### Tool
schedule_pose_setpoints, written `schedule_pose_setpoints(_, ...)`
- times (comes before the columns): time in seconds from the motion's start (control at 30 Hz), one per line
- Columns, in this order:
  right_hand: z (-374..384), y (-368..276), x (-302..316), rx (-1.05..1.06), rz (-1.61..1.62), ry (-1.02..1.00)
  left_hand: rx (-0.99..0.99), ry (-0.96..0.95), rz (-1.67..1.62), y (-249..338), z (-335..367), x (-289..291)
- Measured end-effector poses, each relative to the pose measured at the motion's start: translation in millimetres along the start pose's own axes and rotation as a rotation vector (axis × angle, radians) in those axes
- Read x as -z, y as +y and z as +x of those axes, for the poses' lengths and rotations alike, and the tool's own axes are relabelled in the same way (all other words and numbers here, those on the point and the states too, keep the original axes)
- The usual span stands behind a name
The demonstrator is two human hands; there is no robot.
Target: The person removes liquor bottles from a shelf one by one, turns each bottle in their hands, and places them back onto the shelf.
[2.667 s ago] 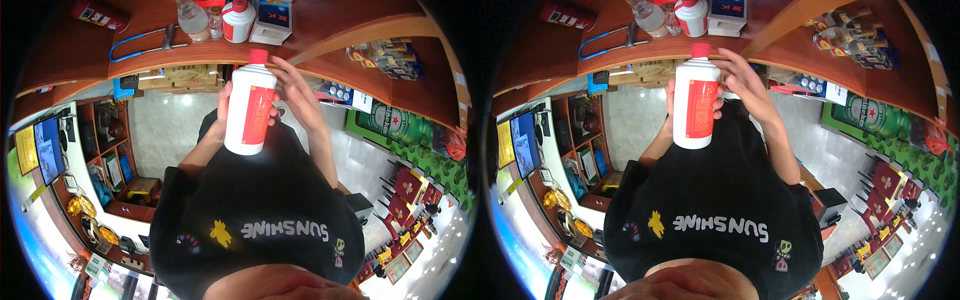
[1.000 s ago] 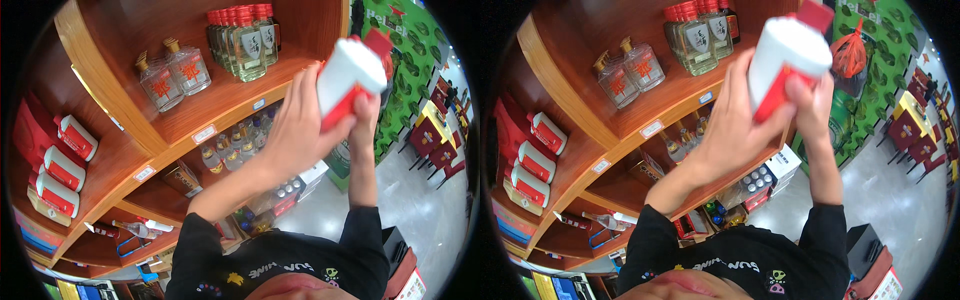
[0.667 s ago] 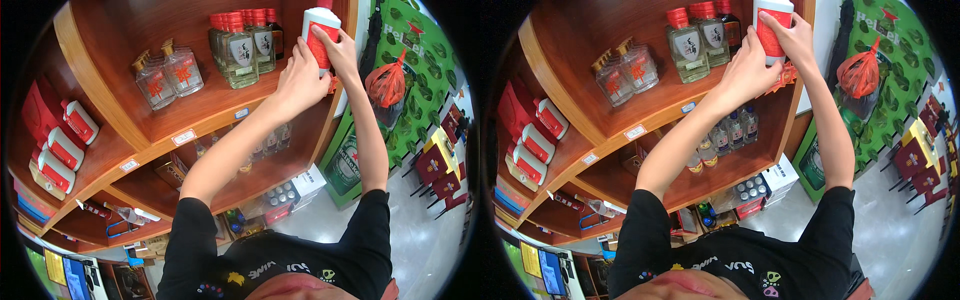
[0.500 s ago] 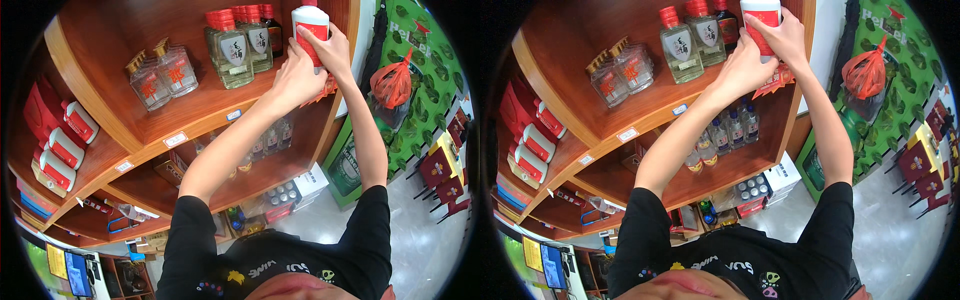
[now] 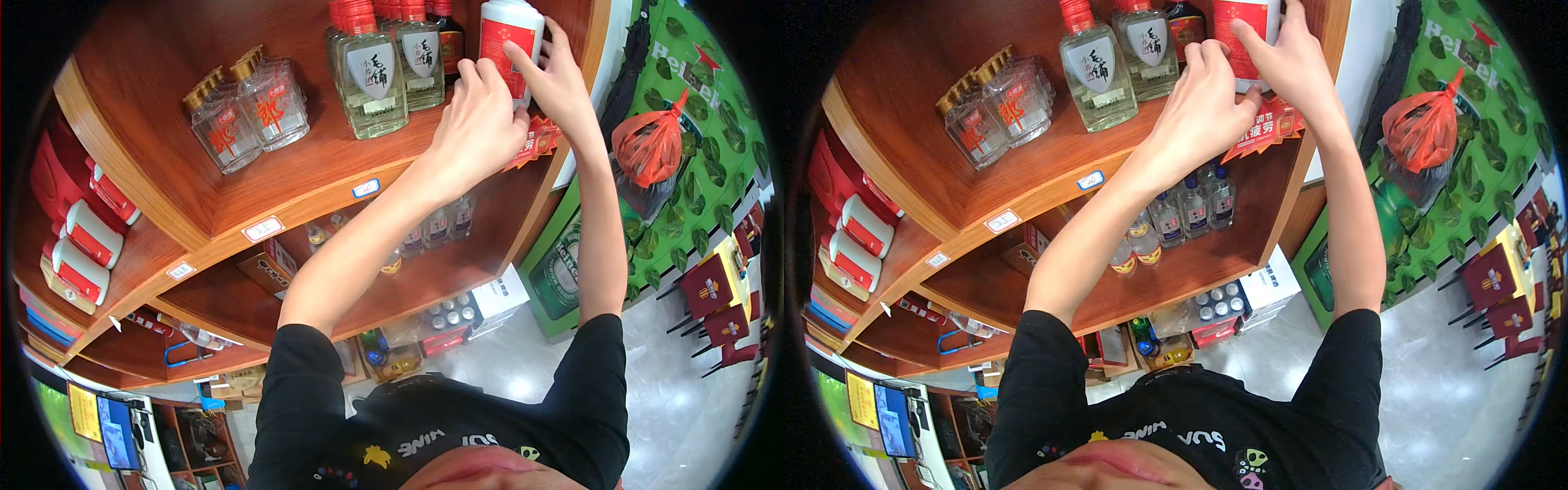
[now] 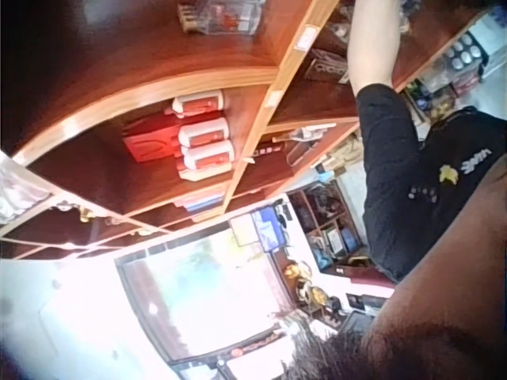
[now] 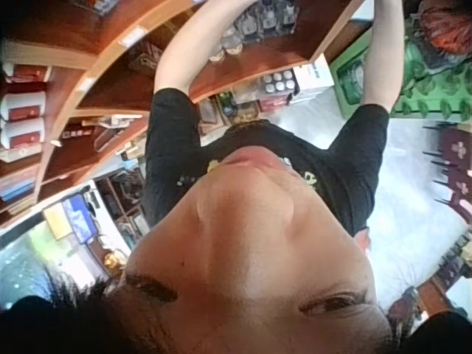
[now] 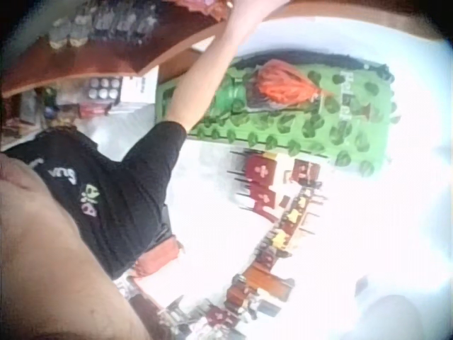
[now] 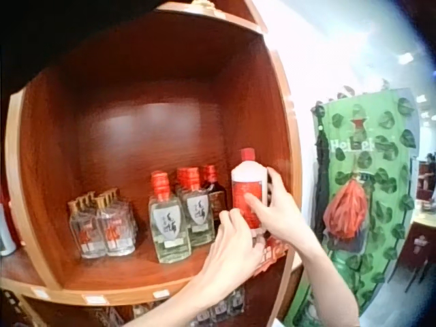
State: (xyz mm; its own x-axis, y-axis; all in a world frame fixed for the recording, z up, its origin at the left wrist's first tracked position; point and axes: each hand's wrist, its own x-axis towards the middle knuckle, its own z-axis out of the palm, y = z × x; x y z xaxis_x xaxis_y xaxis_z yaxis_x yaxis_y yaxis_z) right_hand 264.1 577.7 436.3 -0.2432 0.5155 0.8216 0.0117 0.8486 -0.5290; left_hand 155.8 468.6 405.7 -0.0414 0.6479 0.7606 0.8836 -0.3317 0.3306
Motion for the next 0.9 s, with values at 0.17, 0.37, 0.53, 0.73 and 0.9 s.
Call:
schedule_pose_setpoints(0.17,-12,-7,2,0.003,-0.174,-0.024,0.012,-0.024,-0.033,1,-1,0)
schedule_pose_setpoints(0.37,-15,-14,-3,0.21,-0.531,0.049,0.01,-0.046,0.026,-3,1,-8)
schedule_pose_setpoints(0.53,-8,-17,-12,0.26,-0.633,0.13,0.013,-0.062,0.069,-4,3,-9)
schedule_pose_setpoints(0.73,-6,-42,-28,0.22,-0.905,0.193,0.076,-0.157,0.007,-7,4,0)
schedule_pose_setpoints(0.9,27,-60,-31,0.494,-0.617,0.129,0.129,-0.146,-0.039,-7,1,-3)
